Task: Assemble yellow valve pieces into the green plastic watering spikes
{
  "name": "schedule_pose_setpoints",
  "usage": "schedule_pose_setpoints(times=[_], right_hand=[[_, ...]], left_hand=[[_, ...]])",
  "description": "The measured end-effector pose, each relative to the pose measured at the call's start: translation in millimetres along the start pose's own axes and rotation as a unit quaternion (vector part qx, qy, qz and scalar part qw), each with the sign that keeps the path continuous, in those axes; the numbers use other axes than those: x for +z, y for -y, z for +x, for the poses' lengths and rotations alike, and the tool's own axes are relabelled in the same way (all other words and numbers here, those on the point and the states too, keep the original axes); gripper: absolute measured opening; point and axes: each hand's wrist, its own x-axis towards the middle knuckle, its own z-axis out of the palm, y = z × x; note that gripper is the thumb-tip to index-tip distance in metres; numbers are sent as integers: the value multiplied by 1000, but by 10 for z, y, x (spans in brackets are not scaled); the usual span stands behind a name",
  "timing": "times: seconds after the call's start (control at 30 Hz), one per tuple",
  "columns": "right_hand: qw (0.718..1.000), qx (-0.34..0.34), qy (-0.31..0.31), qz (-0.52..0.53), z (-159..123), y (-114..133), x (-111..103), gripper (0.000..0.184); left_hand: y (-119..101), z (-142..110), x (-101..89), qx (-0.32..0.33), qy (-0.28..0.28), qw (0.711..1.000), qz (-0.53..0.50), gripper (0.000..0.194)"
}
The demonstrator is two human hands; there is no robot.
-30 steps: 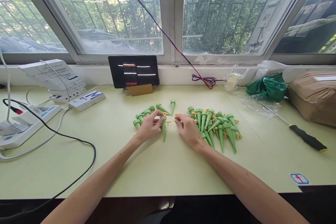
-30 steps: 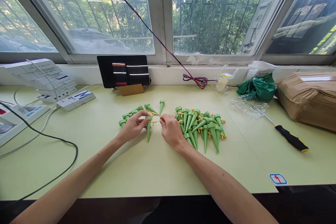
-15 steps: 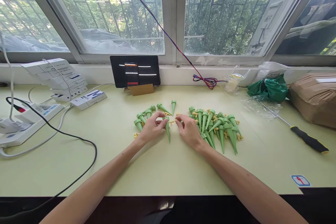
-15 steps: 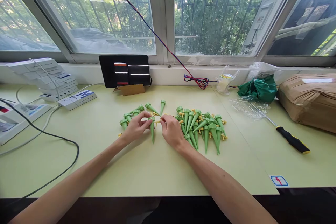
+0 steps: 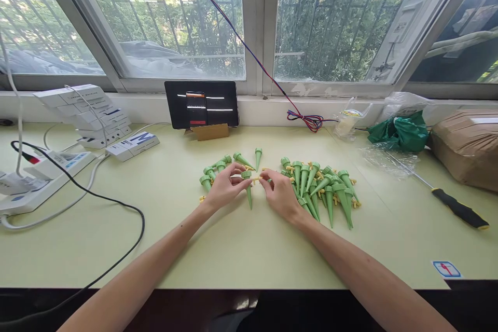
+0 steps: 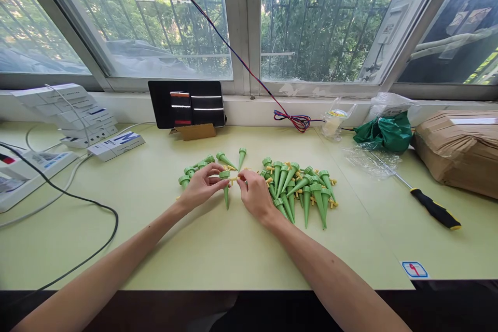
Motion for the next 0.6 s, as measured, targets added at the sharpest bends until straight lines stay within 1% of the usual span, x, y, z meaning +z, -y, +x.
schedule_pose_setpoints(times=[0.2, 0.33, 0.6], right_hand=[[1000, 2, 0, 9, -5, 12, -2, 14], [1000, 1, -2, 13, -9, 8, 1, 13], [1000, 9, 6, 25, -10, 18, 8, 10]], left_hand=[[-56, -14, 3, -11, 0, 1000, -8, 41], [-70, -16, 7, -6, -10, 1000, -4, 40], [-87, -16, 6, 2, -8, 1000, -6, 40]])
